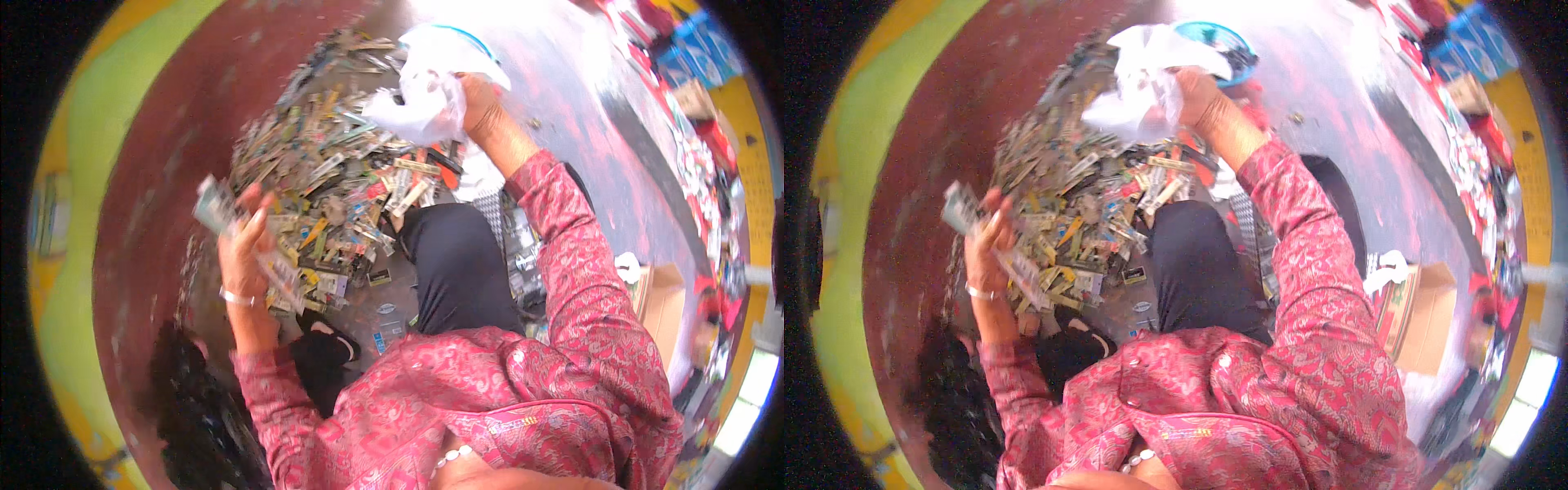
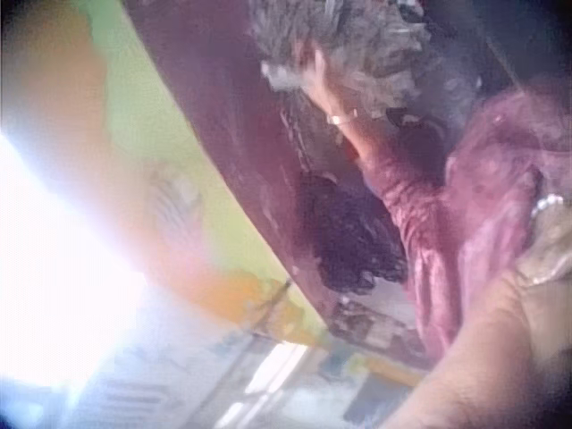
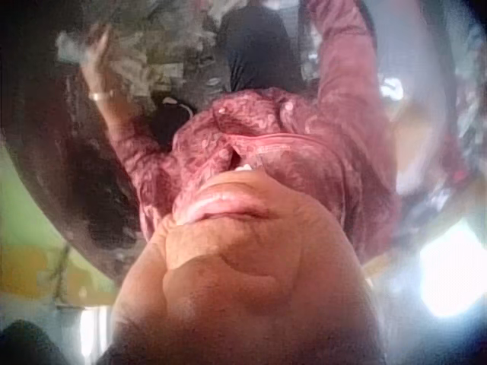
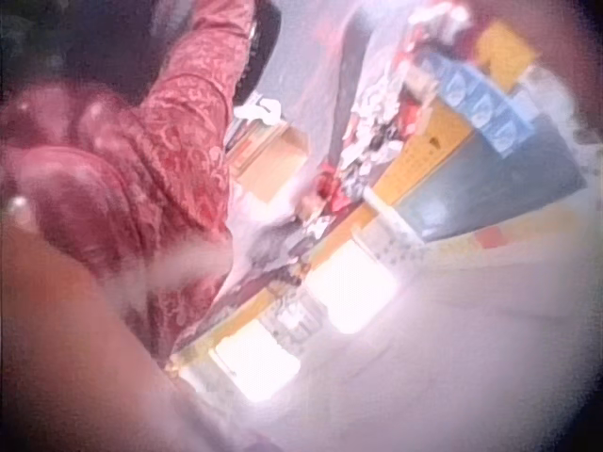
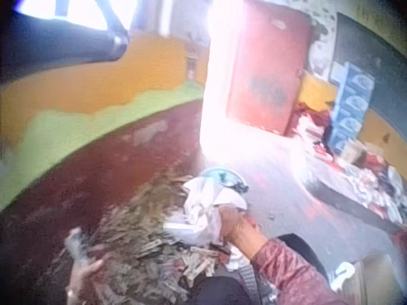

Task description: The person picks up small packaged items from a pile on the floor, wipes some with a cloth, and places them into a plastic bag or a basket.

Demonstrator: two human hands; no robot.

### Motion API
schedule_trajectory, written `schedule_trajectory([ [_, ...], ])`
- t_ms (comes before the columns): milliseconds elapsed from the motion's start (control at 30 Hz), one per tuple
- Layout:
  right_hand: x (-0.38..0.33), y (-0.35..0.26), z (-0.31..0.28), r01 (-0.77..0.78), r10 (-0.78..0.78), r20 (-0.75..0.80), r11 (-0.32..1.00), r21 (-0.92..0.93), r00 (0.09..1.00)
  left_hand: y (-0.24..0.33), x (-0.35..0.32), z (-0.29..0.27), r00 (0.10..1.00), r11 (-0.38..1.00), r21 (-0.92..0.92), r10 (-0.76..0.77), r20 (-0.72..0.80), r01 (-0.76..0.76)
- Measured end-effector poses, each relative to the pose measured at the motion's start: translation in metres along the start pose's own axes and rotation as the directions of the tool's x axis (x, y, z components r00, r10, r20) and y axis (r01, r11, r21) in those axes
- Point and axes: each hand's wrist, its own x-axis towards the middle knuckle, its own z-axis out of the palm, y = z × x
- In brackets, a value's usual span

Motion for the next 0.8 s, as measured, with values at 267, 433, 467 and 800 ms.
schedule_trajectory([
  [267,0.066,-0.143,0.041,-0.476,-0.015,0.692,-0.737,0.480,0.721,0.042,-0.042,-0.020,0.947,0.954,-0.133,0.288,0.142,-0.270],
  [433,0.056,-0.181,0.077,-0.573,-0.123,0.664,-0.634,0.520,0.738,0.039,-0.061,-0.047,0.945,0.967,-0.123,0.244,0.217,-0.221],
  [467,0.057,-0.181,0.087,-0.577,-0.137,0.666,-0.643,0.504,0.734,0.037,-0.061,-0.051,0.967,0.979,-0.069,0.200,0.158,-0.191],
  [800,0.075,-0.170,0.087,-0.771,-0.310,0.711,-0.349,0.533,0.631,0.024,-0.049,-0.070,0.988,0.992,0.118,0.056,-0.145,-0.039],
])
